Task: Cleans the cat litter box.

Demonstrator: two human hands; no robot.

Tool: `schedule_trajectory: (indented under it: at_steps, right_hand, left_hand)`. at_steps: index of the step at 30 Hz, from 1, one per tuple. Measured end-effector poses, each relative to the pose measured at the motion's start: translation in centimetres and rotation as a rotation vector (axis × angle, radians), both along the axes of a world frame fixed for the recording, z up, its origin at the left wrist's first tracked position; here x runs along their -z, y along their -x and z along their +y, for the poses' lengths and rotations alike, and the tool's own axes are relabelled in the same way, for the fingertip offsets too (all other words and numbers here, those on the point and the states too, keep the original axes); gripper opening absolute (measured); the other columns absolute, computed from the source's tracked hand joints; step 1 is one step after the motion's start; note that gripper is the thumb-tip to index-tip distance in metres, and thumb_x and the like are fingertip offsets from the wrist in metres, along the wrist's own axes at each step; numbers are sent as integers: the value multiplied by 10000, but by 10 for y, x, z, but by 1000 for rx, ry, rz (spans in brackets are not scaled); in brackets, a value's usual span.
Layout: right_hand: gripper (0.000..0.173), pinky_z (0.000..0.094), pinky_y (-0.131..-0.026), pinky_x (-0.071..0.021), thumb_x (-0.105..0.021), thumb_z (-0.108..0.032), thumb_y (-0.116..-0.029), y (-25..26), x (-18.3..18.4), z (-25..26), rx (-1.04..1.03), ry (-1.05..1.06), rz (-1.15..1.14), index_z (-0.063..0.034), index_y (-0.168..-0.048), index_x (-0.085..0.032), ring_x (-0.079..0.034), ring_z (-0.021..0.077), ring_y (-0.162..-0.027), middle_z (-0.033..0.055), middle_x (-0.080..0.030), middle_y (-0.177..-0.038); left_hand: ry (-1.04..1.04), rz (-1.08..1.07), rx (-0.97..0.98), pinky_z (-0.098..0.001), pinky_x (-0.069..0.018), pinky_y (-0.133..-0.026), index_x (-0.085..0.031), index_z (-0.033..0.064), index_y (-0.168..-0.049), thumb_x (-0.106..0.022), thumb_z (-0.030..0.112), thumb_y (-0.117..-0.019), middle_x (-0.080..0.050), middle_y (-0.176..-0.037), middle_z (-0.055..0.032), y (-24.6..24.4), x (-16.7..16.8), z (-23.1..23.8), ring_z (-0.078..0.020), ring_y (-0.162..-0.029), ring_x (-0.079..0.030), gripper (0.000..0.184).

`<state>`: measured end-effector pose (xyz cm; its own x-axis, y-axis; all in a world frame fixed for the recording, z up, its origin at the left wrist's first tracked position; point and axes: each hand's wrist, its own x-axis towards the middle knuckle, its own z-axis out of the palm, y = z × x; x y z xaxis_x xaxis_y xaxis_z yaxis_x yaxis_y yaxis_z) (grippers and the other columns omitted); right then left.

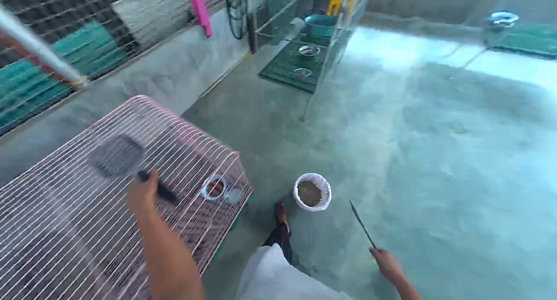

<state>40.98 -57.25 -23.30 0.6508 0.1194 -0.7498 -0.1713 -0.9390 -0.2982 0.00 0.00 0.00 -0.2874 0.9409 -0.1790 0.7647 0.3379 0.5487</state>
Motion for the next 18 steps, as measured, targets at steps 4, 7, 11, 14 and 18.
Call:
schedule_trajectory:
  at_steps: [4,7,11,14,18]
  right_hand:
    - [447,461,-740,-483,-467,-342,-1113,-56,-12,35,166,45,83,55,-1247,-622,-558,258,-774,204,-616,-976]
    - [476,449,-714,-478,-450,-381,-1116,-81,-10,53,214,84,141,51,-1212,-625,-539,239,-738,176,-592,-931]
    - [506,518,-812,-481,-431,-381,-1116,-118,-23,111,230,80,132,71,-1226,-628,-594,324,-888,258,-625,-1090]
    - [429,563,-863,-485,-444,-283,-1115,-161,-40,183,251,-93,70,67,-1293,-615,-616,384,-977,302,-632,-1162]
    - [347,322,-552,-383,-401,-264,-1129,-211,-91,298,305,-364,66,3,-1197,-612,-413,133,-583,45,-476,-770]
  left_hand:
    - [-47,20,-163,-594,-407,-1103,-543,-109,-1367,-590,397,-1003,-560,-1374,-337,-9,-1,23,-447,-1323,-528,625]
    - [-132,-77,-133,-435,-537,-913,-459,-84,-1431,-540,333,-1035,-638,-1192,-240,-33,-19,53,-254,-1003,-660,581]
    - [-188,-680,60,-236,-590,-603,-348,6,-1371,-495,92,-1017,-599,-825,22,-128,-53,81,-44,-629,-649,394]
    - [-15,-1035,218,-217,-582,-563,-479,98,-1124,-443,-3,-954,-708,-787,49,-219,-44,95,-50,-605,-668,201]
    - [399,-1115,347,-141,-468,-460,-524,45,-1165,-344,-39,-982,-646,-760,28,-352,1,94,-4,-491,-541,270]
